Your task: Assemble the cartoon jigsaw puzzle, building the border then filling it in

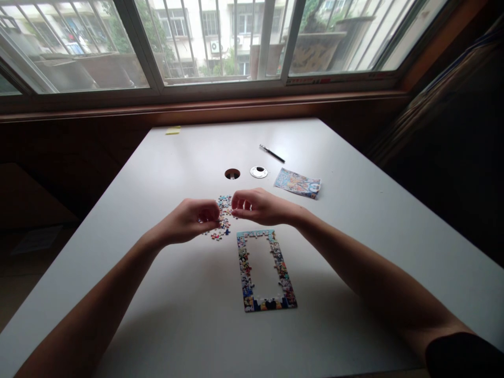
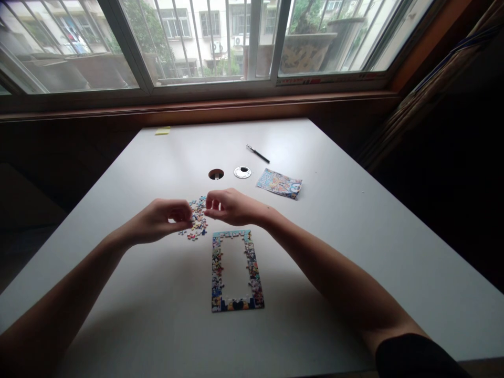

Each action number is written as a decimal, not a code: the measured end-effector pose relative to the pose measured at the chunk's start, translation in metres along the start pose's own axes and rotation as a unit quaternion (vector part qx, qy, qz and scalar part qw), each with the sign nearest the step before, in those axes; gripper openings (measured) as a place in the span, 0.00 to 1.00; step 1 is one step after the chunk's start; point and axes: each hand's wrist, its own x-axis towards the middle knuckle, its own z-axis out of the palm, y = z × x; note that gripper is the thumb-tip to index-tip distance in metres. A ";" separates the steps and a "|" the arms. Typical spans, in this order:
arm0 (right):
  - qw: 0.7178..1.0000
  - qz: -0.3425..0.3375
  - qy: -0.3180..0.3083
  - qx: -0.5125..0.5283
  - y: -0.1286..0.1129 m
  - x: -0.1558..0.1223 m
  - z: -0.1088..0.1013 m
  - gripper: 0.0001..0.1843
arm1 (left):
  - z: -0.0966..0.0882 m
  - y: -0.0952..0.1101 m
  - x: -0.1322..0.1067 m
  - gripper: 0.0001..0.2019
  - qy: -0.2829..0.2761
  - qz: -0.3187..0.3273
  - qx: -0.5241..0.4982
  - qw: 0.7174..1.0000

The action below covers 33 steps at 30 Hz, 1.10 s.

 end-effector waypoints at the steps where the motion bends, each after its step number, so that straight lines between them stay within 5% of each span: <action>1: 0.999 -0.029 -0.010 0.042 -0.005 -0.001 0.001 0.11 | 0.002 0.004 0.001 0.06 0.045 -0.002 -0.050 0.998; 4: 0.993 -0.074 0.031 0.083 -0.017 -0.003 0.004 0.11 | 0.009 0.017 0.003 0.10 0.106 0.006 -0.128 0.986; 13: 0.995 -0.073 0.068 0.022 -0.021 -0.002 0.000 0.09 | 0.008 0.019 0.002 0.10 0.104 0.014 -0.123 0.987; 17: 0.994 0.008 0.099 -0.045 0.007 0.003 -0.009 0.10 | 0.004 0.007 0.002 0.09 0.024 0.009 0.054 0.998; 22: 0.967 0.150 0.041 -0.203 0.049 0.006 -0.011 0.11 | 0.009 -0.005 0.001 0.07 -0.111 0.047 0.148 0.982; 33: 0.942 0.173 0.034 -0.284 0.056 0.006 0.000 0.09 | 0.014 -0.006 0.001 0.06 -0.122 0.040 0.153 0.980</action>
